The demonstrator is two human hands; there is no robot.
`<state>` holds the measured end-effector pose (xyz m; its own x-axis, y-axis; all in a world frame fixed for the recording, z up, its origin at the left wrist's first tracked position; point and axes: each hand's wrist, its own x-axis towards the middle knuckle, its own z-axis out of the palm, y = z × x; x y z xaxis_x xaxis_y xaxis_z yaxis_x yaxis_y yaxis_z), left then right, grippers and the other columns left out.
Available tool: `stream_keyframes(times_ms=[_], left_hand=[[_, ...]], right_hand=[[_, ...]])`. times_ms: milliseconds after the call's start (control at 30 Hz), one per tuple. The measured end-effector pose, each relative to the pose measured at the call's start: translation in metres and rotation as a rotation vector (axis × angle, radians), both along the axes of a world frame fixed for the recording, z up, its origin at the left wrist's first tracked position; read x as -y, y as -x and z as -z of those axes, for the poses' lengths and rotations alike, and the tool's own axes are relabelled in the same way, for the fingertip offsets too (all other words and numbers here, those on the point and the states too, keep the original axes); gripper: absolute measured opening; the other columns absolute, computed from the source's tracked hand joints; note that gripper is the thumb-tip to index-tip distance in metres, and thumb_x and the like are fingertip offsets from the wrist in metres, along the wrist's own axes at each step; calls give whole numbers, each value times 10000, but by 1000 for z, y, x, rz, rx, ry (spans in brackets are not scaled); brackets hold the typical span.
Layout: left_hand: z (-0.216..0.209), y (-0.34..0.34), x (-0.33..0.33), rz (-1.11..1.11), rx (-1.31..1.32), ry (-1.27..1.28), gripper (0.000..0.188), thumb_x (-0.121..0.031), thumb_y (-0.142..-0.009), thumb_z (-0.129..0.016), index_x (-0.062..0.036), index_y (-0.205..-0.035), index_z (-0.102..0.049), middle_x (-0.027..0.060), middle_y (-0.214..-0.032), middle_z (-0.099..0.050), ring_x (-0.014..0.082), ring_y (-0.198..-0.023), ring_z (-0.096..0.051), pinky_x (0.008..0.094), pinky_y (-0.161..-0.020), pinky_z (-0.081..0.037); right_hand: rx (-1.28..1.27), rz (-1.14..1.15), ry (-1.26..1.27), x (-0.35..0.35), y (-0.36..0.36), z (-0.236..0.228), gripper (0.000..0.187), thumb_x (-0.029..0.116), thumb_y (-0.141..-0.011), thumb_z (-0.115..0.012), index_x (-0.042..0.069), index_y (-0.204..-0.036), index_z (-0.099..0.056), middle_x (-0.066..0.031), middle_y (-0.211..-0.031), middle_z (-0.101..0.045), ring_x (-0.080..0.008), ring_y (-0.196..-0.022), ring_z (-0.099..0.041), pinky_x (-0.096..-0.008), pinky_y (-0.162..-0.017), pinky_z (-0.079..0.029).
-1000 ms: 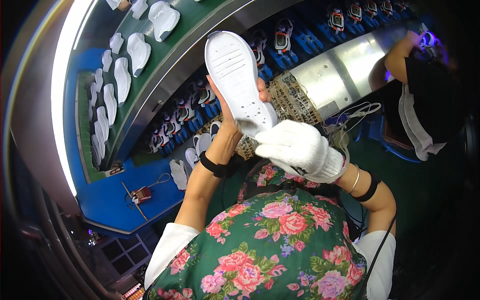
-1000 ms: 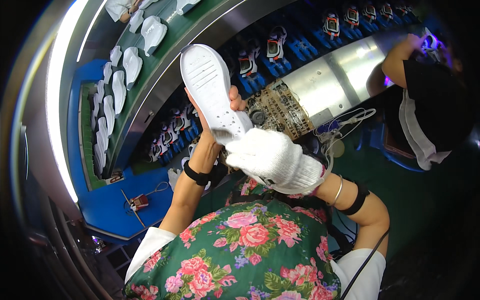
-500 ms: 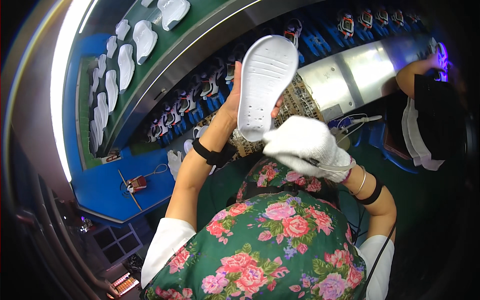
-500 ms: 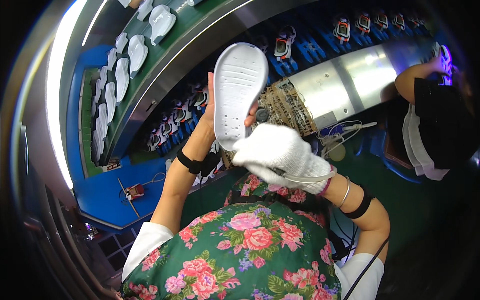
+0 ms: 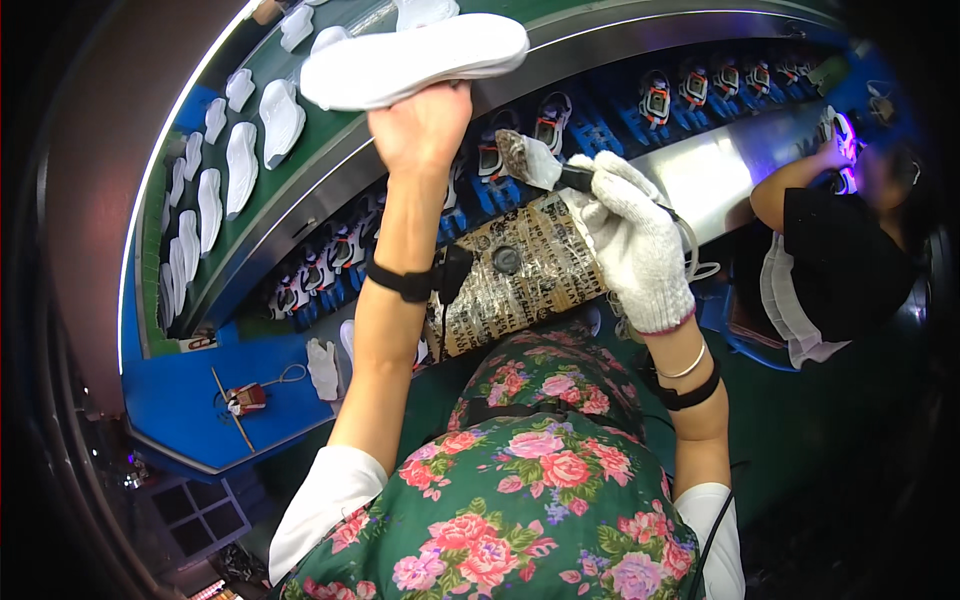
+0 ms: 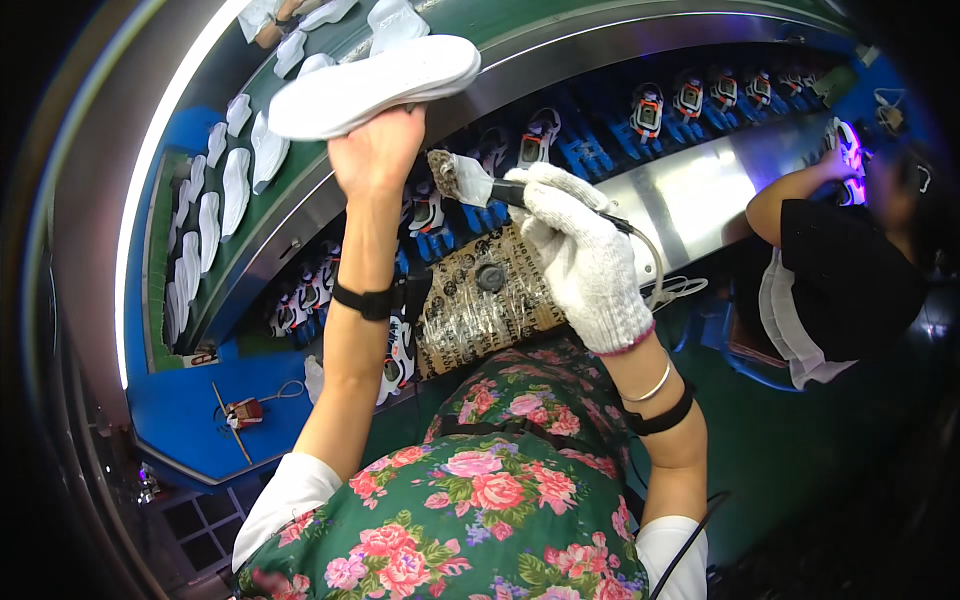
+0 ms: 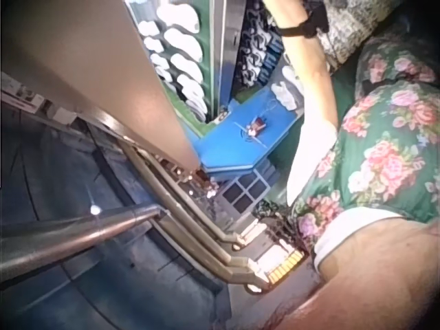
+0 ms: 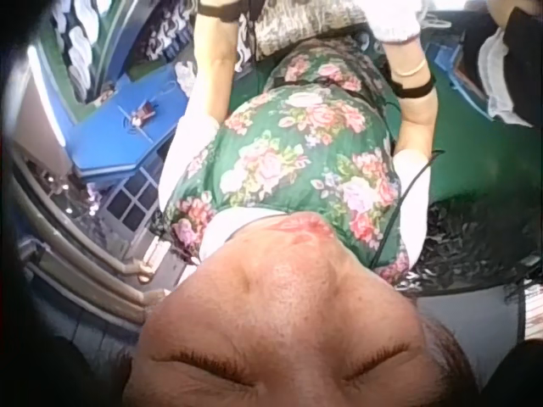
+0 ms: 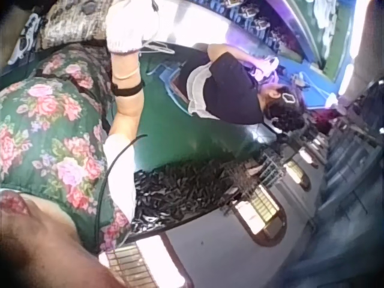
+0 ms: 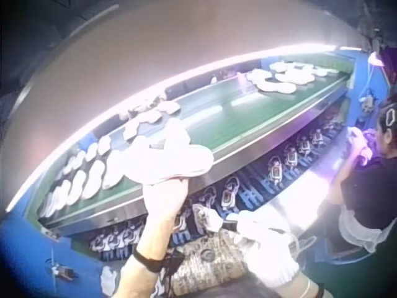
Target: Applying glue or primer to the inner surface of shoe soles using a brush on a production line.
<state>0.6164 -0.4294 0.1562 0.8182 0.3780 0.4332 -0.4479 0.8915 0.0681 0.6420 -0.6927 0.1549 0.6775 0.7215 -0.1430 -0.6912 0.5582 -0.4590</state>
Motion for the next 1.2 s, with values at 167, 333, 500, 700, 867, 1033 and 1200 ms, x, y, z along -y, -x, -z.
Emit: stream_keyframes(times_ms=[167, 333, 500, 700, 867, 1033, 1200], left_hand=[[6, 57, 61, 110, -344, -6, 855, -636, -945, -375, -64, -1557, -205, 296, -1589, -165, 505, -1447, -185, 634, -1177, -160], [47, 98, 101, 338, -513, 233, 853, -548, -814, -610, -73, -1484, -381, 255, -1427, -463, 504, -1295, -452, 678, -1033, -408], [68, 113, 140, 407, -496, 190, 833, -575, -803, -648, -95, -1449, -437, 200, -1382, -542, 425, -1257, -532, 739, -1013, -379], [74, 114, 159, 398, -533, 407, 790, -655, -922, -499, -122, -1493, -382, 165, -1429, -514, 421, -1235, -554, 729, -965, -433], [84, 118, 158, 251, -856, -27, 754, -605, -946, -502, -96, -1491, -398, 156, -1455, -501, 328, -1314, -514, 527, -1126, -386], [88, 117, 154, 303, -611, 103, 737, -601, -979, -437, -80, -1497, -373, 153, -1445, -508, 309, -1300, -528, 492, -1111, -414], [90, 114, 156, 230, -649, 51, 738, -585, -974, -465, -76, -1498, -363, 151, -1455, -495, 311, -1302, -525, 494, -1119, -405]], right_hand=[[5, -4, -62, -7, -7, 8, 218, -3, -917, -615, -24, -1127, -669, -132, -1067, -706, -196, -916, -688, -260, -761, -557], [936, 260, 459, -3, 1, 11, 226, -17, -884, -639, -45, -1105, -680, -96, -1095, -703, -140, -889, -676, -260, -709, -556], [1011, 264, 464, 7, 17, -18, 206, -13, -812, -721, -33, -1017, -735, -132, -942, -744, -156, -844, -708, -287, -754, -566], [1559, 434, 439, 4, 3, -13, 310, 19, -747, -726, 12, -1057, -729, -159, -1039, -722, -291, -931, -706, -377, -819, -566], [1890, 449, 552, 6, 13, -15, 314, -18, -716, -755, 20, -1027, -741, -151, -1005, -735, -296, -897, -710, -364, -804, -563], [1522, 242, 373, 6, 15, -16, 224, 20, -733, -766, 35, -956, -753, -117, -1014, -745, -258, -876, -713, -359, -792, -560], [1620, 407, 515, 10, 17, -8, 247, 28, -736, -750, 27, -983, -741, -132, -1030, -739, -268, -892, -706, -378, -802, -555]])
